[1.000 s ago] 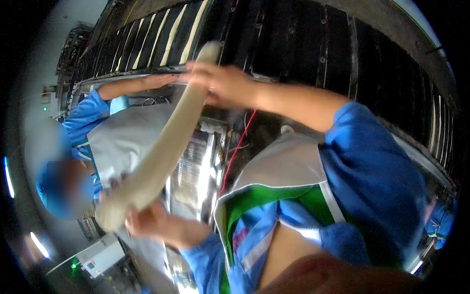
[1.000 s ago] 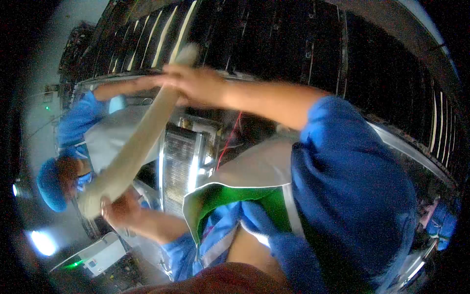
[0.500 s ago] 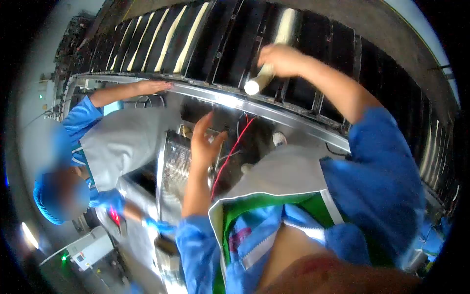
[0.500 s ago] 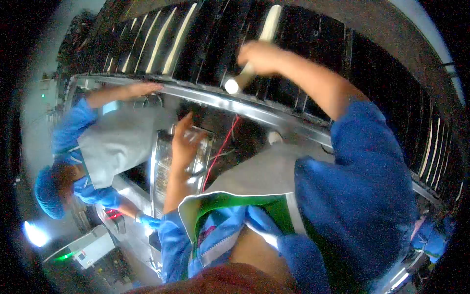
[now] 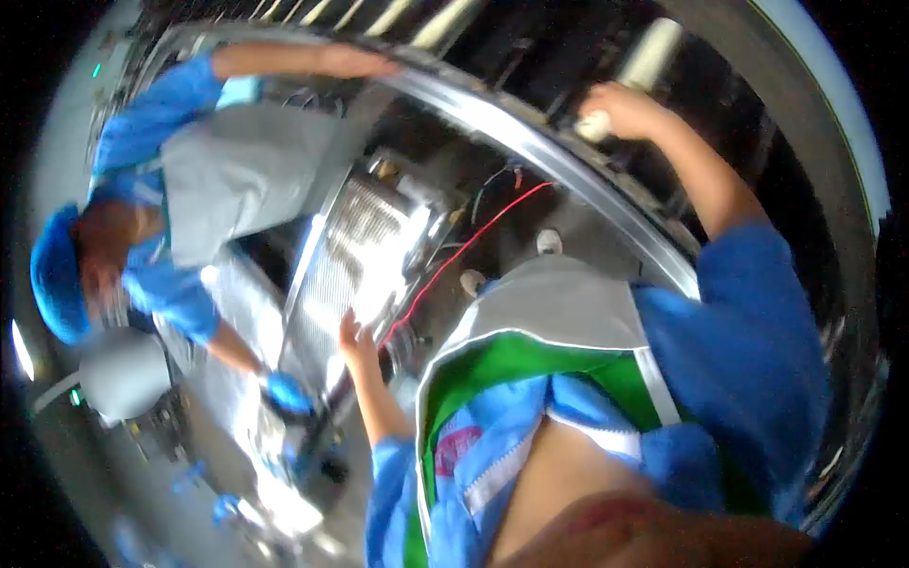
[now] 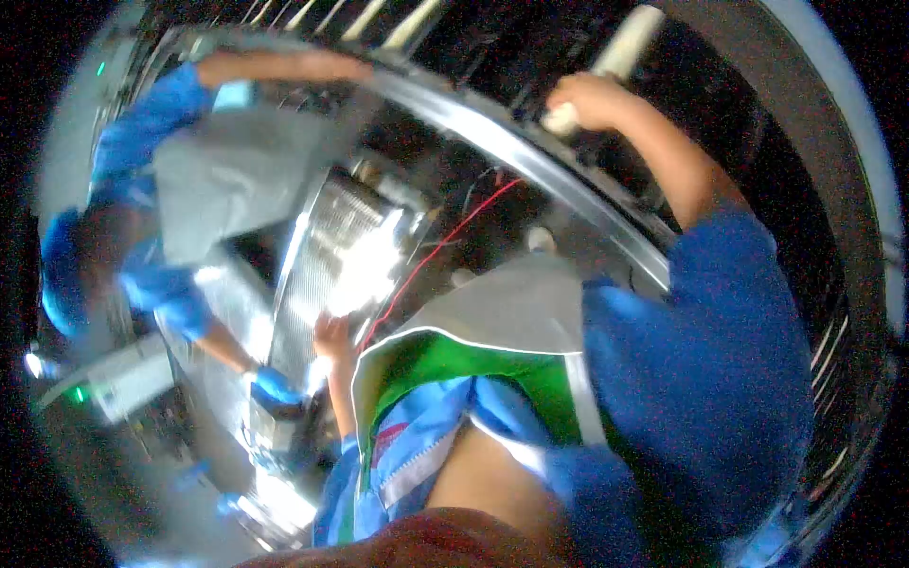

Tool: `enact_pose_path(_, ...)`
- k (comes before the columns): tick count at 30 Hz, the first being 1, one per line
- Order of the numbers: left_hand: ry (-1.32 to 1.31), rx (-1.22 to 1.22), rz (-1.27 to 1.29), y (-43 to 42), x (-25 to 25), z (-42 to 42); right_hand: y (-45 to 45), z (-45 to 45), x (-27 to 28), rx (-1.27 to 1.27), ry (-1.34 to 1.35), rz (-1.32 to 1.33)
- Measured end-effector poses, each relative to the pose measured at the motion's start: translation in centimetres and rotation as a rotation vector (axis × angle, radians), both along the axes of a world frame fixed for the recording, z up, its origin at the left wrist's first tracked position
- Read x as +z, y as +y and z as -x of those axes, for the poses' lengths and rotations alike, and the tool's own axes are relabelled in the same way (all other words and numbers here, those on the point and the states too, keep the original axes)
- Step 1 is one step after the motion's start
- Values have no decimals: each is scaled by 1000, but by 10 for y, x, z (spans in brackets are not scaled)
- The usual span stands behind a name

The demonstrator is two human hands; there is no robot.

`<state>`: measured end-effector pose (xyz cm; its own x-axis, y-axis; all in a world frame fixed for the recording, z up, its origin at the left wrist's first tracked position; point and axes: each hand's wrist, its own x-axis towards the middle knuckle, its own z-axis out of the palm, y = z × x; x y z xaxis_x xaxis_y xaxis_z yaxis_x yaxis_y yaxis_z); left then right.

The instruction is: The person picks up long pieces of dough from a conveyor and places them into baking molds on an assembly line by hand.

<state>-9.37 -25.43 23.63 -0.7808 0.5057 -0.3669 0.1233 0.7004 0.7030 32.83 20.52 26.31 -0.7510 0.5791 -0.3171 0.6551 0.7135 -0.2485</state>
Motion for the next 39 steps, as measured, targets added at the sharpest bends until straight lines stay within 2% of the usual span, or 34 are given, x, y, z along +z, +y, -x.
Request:
enact_pose_path(2, -83, 145, -152, -51, -15, 30, -40, 27, 9, -15, 97, 59)
enact_pose_path(3, 63, 38, -17, -42, 6, 29, -43, 32, 12, -19, 195, 116)
enact_pose_path(4, -64, 200, -34, -47, 13, 34, -45, 41, 14, -26, 141, 14)
enact_pose_path(5, -26, 251, -124, -48, 17, 36, -36, 37, 1, -31, 269, 95)
enact_pose_path(6, 52, 267, -42, -69, 4, 44, -46, 31, 7, -119, 238, 103)
enact_pose_path(7, 102, 307, -21, -75, 4, 50, -47, 29, 7, -13, 260, -16)
enact_pose_path(8, 134, 329, 33, -73, 18, 50, -27, 9, -19, -78, 217, 51)
enact_pose_path(9, 259, 260, 18, -78, 24, 53, -35, 11, -11, -250, 199, 26)
enact_pose_path(11, 350, 302, 170, -83, 37, 64, -55, 31, 14, -282, 113, -114)
enact_pose_path(12, 341, 349, 103, -95, 28, 71, -53, 36, 12, -338, 45, -123)
enact_pose_path(13, 357, 377, 80, -122, 9, 72, -67, 12, -19, -297, 141, -176)
enact_pose_path(15, 465, 367, 99, -146, -3, 92, -99, 46, 9, -453, 58, -207)
enact_pose_path(17, 511, 394, 76, -172, -17, 114, -100, 37, -8, -372, 80, -230)
enact_pose_path(19, 657, 363, 103, -185, -14, 129, -115, 51, 0, -407, 28, -268)
enact_pose_path(21, 669, 392, 116, -207, -27, 157, -129, 69, -9, -405, 122, -271)
enact_pose_path(23, 720, 490, 221, -215, -33, 174, -134, 80, -7, -405, 153, -267)
enact_pose_path(27, 747, 531, 233, -234, -43, 199, -144, 78, -15, -356, 153, -234)
enact_pose_path(29, 705, 552, 247, -236, -40, 206, -137, 60, -35, -278, 128, -333)
enact_pose_path(30, 663, 566, 259, -235, -39, 209, -154, 74, -17, -353, 194, -219)
enact_pose_path(31, 662, 569, 257, -237, -40, 213, -154, 74, -19, -351, 194, -221)
enact_pose_path(34, 654, 538, 274, -249, -50, 227, -162, 79, -22, -338, 64, -265)
enact_pose_path(36, 745, 510, 366, -258, -63, 237, -171, 91, -13, -304, 5, -303)
enact_pose_path(39, 751, 542, 430, -254, -48, 236, -178, 116, 1, -296, -86, -285)
